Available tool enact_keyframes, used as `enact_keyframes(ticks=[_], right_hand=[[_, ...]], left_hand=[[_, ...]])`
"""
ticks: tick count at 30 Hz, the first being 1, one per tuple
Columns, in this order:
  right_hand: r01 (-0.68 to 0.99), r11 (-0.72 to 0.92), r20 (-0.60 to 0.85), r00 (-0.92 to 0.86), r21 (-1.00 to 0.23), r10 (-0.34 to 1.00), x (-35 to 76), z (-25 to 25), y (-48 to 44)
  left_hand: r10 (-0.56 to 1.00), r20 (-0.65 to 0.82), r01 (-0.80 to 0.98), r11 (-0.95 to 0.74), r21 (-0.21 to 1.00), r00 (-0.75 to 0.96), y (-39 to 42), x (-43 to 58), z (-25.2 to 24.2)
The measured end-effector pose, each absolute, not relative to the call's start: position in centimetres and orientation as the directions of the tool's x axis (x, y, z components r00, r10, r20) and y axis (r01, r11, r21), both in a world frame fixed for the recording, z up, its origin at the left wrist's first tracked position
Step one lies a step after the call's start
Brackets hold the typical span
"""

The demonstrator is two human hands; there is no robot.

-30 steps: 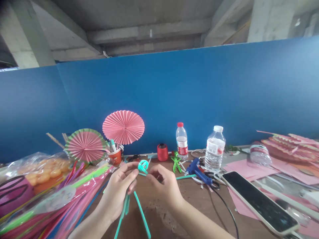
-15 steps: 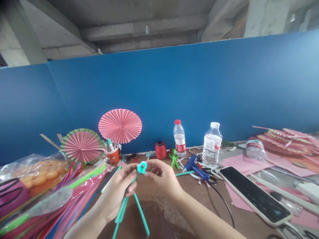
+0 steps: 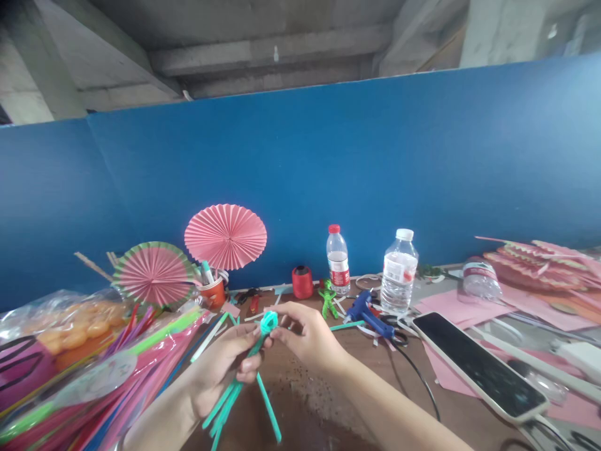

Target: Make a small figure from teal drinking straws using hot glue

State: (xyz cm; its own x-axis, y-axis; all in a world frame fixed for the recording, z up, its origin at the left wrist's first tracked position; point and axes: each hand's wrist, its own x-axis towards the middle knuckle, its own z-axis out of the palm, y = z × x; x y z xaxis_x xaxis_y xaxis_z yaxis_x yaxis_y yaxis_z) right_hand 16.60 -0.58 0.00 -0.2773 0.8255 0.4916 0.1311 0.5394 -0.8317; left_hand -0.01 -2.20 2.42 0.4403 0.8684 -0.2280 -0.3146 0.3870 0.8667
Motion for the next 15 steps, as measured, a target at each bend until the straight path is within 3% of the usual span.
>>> enact_keyframes(ticks=[4, 7, 9, 11, 15], right_hand=[[0.181, 0.53, 0.488, -0.229, -0.829, 0.842, 16.2, 0.7, -1.0], [0.207, 0.464, 0.438, -0.161, -0.861, 0.884, 15.8, 1.0, -1.2], [0.171, 0.432, 0.411, -0.143, -0.886, 0.9, 15.5, 1.0, -1.2], [0.094, 0.411, 0.394, -0.152, -0.907, 0.906, 15.2, 1.0, -1.4], [0.084, 0.373, 0.361, -0.123, -0.924, 0.924, 14.8, 1.4, -1.9]], left_hand=[[0.937, -0.156, -0.134, 0.207, 0.969, 0.314, -2.4, 0.3, 2.7], [0.977, 0.118, 0.128, -0.142, 0.982, 0.177, -2.8, 0.3, 2.7], [0.917, 0.37, 0.371, -0.4, 0.838, 0.152, -3.0, 0.2, 2.4], [0.791, 0.566, 0.57, -0.583, 0.579, 0.233, -2.9, -0.1, 1.9], [0.562, 0.724, 0.702, -0.696, 0.153, 0.4, -2.4, -1.0, 0.9]])
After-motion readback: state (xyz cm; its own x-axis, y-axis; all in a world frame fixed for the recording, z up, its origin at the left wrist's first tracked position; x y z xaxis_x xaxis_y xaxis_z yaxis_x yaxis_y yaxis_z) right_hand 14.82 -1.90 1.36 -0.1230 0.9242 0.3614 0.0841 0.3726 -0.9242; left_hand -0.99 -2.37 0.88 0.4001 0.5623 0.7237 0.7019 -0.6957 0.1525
